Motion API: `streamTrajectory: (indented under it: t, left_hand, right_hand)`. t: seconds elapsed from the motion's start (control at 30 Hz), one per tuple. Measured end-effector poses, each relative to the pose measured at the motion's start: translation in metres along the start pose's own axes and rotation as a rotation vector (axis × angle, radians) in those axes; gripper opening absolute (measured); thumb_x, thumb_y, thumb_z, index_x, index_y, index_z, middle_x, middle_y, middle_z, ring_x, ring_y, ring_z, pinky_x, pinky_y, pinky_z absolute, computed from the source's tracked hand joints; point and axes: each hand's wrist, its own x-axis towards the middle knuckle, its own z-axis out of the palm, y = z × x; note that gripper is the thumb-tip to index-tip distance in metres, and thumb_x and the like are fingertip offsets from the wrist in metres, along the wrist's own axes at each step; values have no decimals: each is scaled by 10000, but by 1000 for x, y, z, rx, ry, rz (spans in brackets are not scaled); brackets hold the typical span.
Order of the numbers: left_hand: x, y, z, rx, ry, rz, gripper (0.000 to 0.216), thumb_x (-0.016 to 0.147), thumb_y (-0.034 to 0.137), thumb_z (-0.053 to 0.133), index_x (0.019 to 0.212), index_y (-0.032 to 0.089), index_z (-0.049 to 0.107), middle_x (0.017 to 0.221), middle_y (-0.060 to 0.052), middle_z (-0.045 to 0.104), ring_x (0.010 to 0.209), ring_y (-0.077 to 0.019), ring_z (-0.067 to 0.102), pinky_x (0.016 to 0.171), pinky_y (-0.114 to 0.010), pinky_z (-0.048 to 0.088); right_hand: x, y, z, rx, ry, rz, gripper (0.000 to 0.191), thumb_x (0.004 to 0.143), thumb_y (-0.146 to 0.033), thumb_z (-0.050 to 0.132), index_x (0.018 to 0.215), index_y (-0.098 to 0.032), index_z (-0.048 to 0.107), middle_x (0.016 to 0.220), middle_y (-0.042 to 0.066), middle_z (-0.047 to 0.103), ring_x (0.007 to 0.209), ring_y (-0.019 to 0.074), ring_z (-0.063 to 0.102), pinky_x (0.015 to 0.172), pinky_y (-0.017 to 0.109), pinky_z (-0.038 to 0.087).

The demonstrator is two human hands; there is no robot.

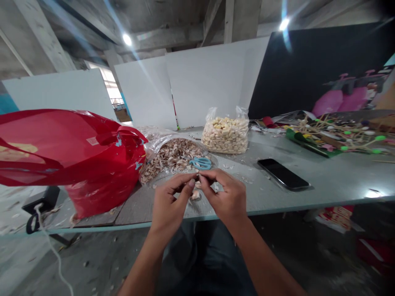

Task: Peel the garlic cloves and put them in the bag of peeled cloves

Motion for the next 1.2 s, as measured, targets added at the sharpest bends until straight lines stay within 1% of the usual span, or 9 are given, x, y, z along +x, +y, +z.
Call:
streamTrajectory:
  t: [0.13, 0.27, 0.43, 0.57, 0.7, 0.9, 0.97, 1.07, 1.2]
  left_hand:
    - [1, -8, 0, 71, -7, 16, 254, 838, 303, 600, 1029, 212, 741, 951, -64, 717, 774, -162, 649, 664, -242, 524]
    - [7, -19, -3, 113, 56, -12, 280, 848, 344, 590, 1043, 202, 733, 954, -62, 727, 746, -157, 646, 665, -248, 522]
    - [16, -29, -6, 70, 66, 43, 297, 788, 301, 669, 1060, 190, 717, 910, -52, 727, 665, -121, 615, 639, -231, 509]
    - [24, -34, -6, 75, -36, 130, 200, 785, 274, 666, 952, 195, 742, 886, -44, 722, 701, -121, 620, 631, -214, 486]
    - [32, -45, -9, 103, -15, 44, 186, 800, 317, 634, 869, 174, 732, 747, -23, 697, 585, -110, 574, 559, -216, 444]
    - [48, -80, -26, 563, 71, -82, 352, 795, 473, 610, 621, 169, 639, 549, -9, 584, 549, -132, 504, 543, -244, 348]
    - [53, -92, -32, 597, -39, -102, 308, 874, 388, 500, 746, 181, 690, 667, -32, 656, 626, -147, 563, 598, -250, 375]
    - [55, -104, -37, 590, -117, -81, 212, 811, 304, 578, 944, 204, 710, 899, -47, 716, 753, -158, 615, 689, -253, 411]
    - [52, -104, -37, 696, -106, -208, 326, 783, 466, 600, 628, 182, 641, 593, -26, 623, 575, -153, 542, 578, -259, 360]
  right_hand:
    - [1, 8, 5, -68, 14, -24, 126, 812, -228, 596, 839, -254, 717, 778, 27, 683, 708, 154, 595, 741, 285, 481]
    - [6, 15, 8, -10, -3, 93, 116, 812, -259, 594, 795, -214, 699, 703, 14, 659, 628, 132, 572, 650, 263, 465]
    - [11, 28, 11, 289, -174, 375, 187, 791, -340, 638, 821, -167, 702, 670, 21, 662, 604, 133, 589, 577, 251, 467]
    - [12, 35, 10, 427, -309, 428, 213, 766, -345, 670, 850, -156, 720, 657, 13, 655, 548, 103, 564, 523, 224, 444]
    - [12, 36, 8, 576, -403, 516, 258, 768, -348, 675, 938, -160, 725, 700, 12, 662, 522, 81, 552, 526, 224, 446]
    - [9, 39, 9, 689, -330, 624, 315, 802, -448, 639, 867, -145, 694, 663, 13, 633, 503, 81, 550, 499, 219, 440]
    - [8, 39, 10, 706, -327, 632, 338, 813, -472, 622, 836, -138, 674, 636, 11, 620, 492, 82, 546, 490, 216, 432]
    - [6, 34, 12, 730, -331, 623, 334, 818, -479, 612, 819, -146, 636, 604, -8, 598, 475, 83, 535, 485, 218, 433]
    - [5, 26, 13, 736, -305, 590, 321, 814, -476, 609, 764, -160, 582, 556, -33, 557, 463, 83, 520, 486, 220, 442]
